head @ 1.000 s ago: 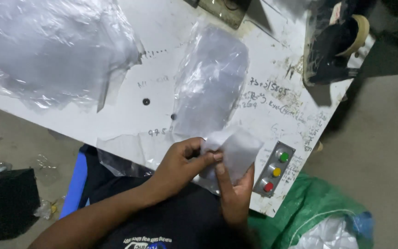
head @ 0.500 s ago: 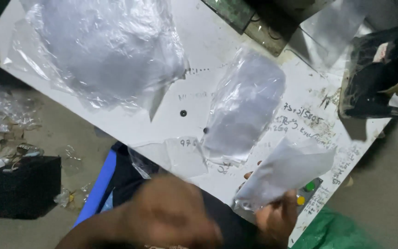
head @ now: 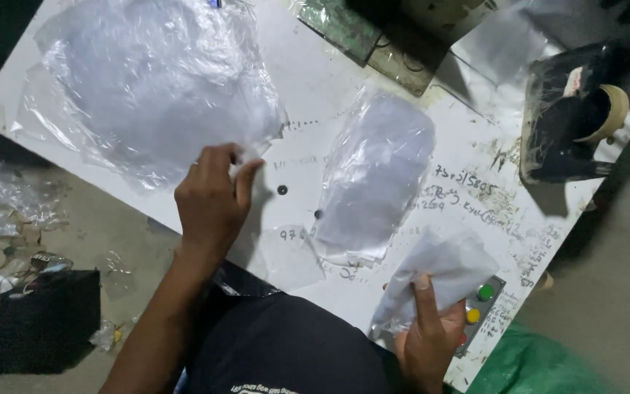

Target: Folding plastic bags and placing them into a collection sack while occasionally operating a control panel.

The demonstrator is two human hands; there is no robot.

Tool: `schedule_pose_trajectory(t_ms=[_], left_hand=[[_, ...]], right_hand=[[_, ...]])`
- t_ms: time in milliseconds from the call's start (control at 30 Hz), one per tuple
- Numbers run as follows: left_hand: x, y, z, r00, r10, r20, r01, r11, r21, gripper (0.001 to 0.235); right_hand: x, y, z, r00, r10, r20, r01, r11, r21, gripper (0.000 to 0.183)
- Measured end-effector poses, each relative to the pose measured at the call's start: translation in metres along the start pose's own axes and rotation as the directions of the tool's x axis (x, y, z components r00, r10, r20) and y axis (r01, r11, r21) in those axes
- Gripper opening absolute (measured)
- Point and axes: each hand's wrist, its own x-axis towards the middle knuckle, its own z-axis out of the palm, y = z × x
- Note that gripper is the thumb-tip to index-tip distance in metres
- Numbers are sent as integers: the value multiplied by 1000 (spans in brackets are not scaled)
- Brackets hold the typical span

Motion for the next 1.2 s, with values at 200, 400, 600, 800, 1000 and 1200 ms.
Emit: schedule_pose_trajectory(t_ms=[200,400,600,800,1000,1200], left_hand=[[24,38,-48,884,-370,288,468,681,-563,15],[-4,64,-29,819,-329,471,555,244,-795,10],[-2,53,-22,730,-431,531,647,183,-741,10],[-55,44,23,772,49,634,610,225,-760,26],[-2,100,-24,516,-327,792,840,375,-392,57],[-32,119,5,722,-320,614,690,260,-676,17]], right_hand=[[-14,-10,11,999,-46,1,46,997,-63,59],[-12,5,3,937,-92,337,125,989,-76,50],[1,18,-9,906,-147,397,259,934,-247,42],[10,14,8,696,-132,706,332,931,-153,52],[9,5,17,890,46,454,29,987,-157,29],[10,32,13,551,-424,719,712,688,-139,61]])
